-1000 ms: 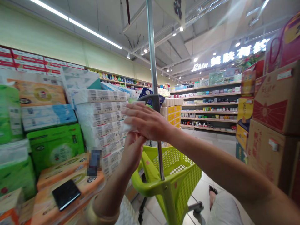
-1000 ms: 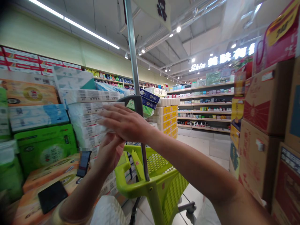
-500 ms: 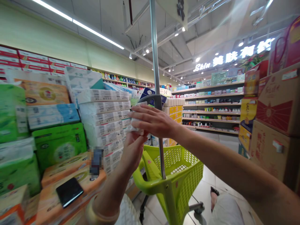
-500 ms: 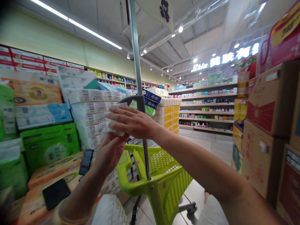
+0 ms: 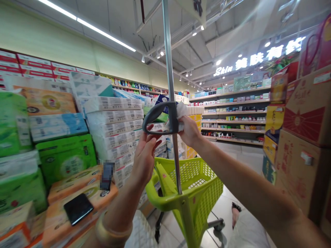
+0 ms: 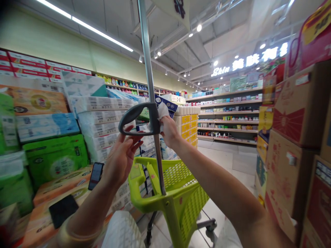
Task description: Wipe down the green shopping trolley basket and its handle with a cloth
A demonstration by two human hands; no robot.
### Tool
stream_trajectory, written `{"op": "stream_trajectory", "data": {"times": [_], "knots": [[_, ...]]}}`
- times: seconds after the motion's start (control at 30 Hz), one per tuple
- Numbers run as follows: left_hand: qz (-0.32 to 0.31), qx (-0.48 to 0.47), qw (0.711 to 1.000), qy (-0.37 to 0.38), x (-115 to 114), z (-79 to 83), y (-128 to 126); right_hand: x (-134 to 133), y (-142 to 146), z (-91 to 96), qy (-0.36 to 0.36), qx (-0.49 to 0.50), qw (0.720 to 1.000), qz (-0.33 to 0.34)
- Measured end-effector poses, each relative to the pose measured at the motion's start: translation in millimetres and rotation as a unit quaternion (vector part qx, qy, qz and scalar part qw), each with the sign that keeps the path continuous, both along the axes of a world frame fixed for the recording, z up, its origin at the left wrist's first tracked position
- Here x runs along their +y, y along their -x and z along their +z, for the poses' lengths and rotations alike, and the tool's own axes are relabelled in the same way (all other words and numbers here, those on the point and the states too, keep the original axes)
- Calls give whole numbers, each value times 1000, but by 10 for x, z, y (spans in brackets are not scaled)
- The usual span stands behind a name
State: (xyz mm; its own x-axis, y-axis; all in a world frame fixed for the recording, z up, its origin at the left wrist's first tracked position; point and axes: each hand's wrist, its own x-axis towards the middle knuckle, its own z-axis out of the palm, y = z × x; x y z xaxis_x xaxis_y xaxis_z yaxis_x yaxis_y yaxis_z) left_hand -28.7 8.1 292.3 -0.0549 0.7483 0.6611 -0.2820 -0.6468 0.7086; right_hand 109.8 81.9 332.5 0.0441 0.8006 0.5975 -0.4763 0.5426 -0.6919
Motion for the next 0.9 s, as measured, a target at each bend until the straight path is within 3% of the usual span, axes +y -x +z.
{"op": "stream_trajectory", "data": {"times": [0.07, 0.17, 0.27, 0.43, 0.6, 0.73, 0.9], "knots": [[32, 16, 999, -1, 14, -39, 2, -58, -52, -171, 88, -21, 991, 103], [42, 34, 998, 27, 25, -183, 2, -159, -131, -518, 145, -69, 962, 222], [25, 67, 994, 88, 26, -445, -16, -224, -175, -939, 171, -89, 947, 258], [2, 143, 979, 147, 44, -1000, -91, -293, -183, -1583, 211, -93, 948, 221], [17, 220, 968, 122, 66, -1376, -149, -462, -238, -1906, 201, -144, 951, 185], [58, 316, 942, 95, 8, -1431, -165, -614, -321, -2048, 103, -209, 965, 121], [70, 419, 902, 74, -99, -1323, -193, -726, -430, -2311, 19, -273, 962, -11]]}}
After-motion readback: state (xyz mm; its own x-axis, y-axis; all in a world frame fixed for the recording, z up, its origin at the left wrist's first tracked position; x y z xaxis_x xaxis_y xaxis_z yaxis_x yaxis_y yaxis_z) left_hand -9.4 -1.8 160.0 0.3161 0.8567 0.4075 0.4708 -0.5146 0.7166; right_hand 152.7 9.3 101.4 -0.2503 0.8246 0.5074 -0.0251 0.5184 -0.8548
